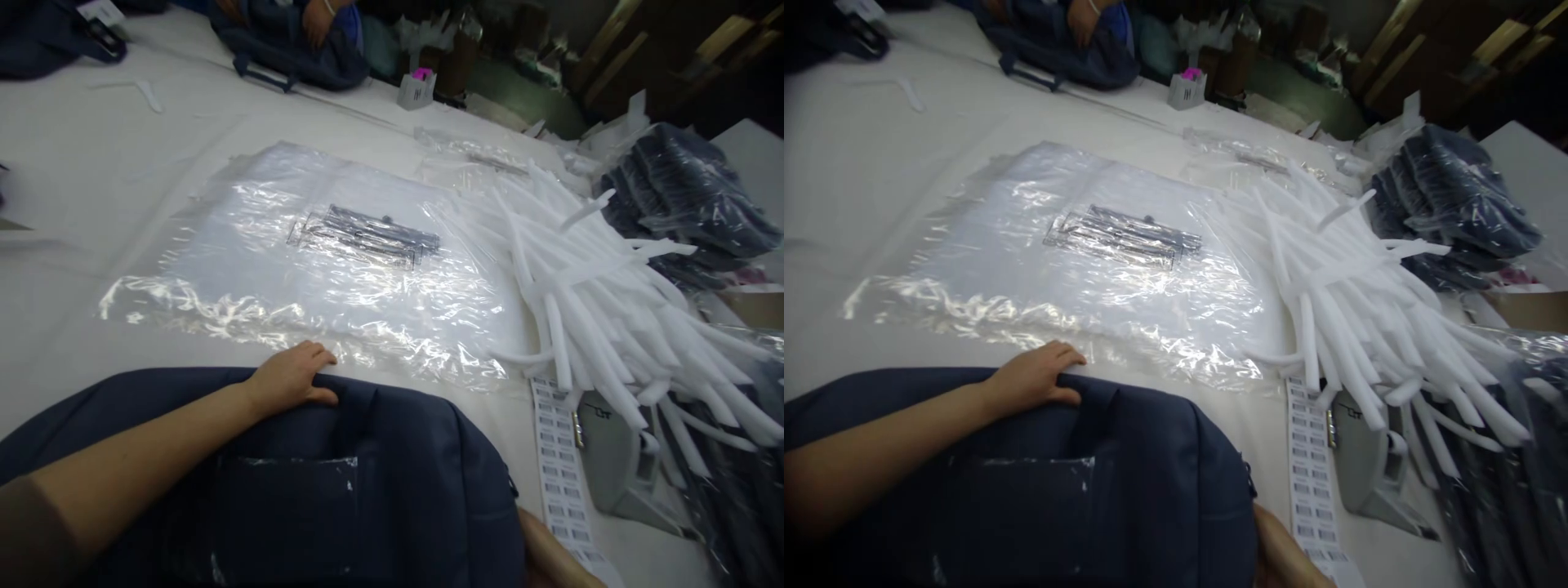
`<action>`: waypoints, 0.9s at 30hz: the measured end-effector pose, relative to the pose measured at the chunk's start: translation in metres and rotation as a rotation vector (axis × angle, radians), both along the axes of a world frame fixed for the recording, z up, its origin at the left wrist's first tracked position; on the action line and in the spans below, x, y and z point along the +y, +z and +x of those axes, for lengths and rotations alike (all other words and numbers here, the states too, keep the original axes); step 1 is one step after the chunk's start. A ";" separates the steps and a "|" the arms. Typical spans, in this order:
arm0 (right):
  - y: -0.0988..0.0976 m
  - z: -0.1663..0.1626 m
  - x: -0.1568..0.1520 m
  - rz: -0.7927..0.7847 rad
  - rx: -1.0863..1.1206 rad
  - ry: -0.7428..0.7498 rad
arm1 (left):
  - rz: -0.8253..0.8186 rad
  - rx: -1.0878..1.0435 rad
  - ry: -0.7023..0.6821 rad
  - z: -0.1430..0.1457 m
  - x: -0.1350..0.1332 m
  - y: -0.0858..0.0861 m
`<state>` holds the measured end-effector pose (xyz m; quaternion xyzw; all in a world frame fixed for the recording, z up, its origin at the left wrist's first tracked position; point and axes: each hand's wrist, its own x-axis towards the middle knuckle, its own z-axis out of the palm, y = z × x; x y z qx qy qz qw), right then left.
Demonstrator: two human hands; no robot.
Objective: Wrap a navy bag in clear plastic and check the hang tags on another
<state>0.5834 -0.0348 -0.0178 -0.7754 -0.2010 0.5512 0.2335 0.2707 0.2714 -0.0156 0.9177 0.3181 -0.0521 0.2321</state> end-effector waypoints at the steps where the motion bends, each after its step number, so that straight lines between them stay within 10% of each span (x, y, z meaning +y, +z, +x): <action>1: 0.016 0.008 -0.005 -0.036 -0.052 -0.008 | 0.054 -0.102 0.012 -0.004 -0.002 0.009; 6: 0.071 0.002 0.004 0.226 -0.455 -0.004 | 0.141 -0.217 0.293 -0.052 -0.032 0.057; 11: 0.046 -0.098 0.072 0.516 -0.217 0.319 | 0.064 0.193 0.642 -0.112 -0.073 0.058; 15: 0.025 -0.154 0.127 0.611 -0.319 0.414 | -0.197 -0.172 0.765 -0.107 -0.077 0.043; 20: 0.029 -0.164 0.161 0.765 -0.141 0.079 | -0.703 -0.875 1.206 -0.064 -0.039 0.055; 27: 0.045 -0.163 0.152 0.663 0.349 -0.322 | -0.947 -1.019 1.244 -0.084 -0.054 0.086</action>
